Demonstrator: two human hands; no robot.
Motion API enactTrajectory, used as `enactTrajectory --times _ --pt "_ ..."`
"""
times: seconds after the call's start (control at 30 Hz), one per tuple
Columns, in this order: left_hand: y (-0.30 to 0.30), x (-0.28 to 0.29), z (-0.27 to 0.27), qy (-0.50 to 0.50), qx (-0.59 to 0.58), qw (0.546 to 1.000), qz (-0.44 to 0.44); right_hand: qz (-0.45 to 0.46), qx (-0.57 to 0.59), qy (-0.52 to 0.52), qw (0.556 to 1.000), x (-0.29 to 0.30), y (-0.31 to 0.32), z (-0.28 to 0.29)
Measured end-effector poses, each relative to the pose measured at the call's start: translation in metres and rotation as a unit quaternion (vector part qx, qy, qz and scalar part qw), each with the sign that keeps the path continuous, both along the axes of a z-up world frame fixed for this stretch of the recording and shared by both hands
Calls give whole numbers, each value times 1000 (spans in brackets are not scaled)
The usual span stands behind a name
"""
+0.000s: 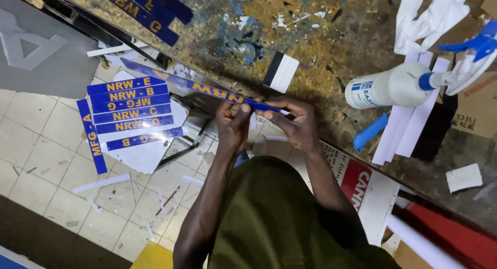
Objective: The person is applying white adhesive strips onto blue sign boards using a small squeegee tool to ensure a smooth, bubble-free finish.
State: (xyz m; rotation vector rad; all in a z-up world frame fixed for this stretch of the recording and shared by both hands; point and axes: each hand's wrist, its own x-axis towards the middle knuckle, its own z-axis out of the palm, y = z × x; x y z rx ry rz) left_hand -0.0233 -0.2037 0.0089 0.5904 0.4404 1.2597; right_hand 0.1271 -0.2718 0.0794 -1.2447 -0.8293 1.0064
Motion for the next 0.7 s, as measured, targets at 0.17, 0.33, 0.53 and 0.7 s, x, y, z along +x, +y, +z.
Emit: enactTrajectory --times 0.17,0.33,0.53,0.7 --pt "-12 14 -2 -87 35 995 -33 -10 55 -1 998 4 -22 26" --pt "-12 22 -3 -176 112 974 -93 7 152 -93 984 17 -34 38" --pt "-6 24 -8 -237 163 944 -159 8 229 -140 963 14 -47 51" --pt "9 25 -19 -241 245 924 -170 18 231 -159 960 13 -50 64"
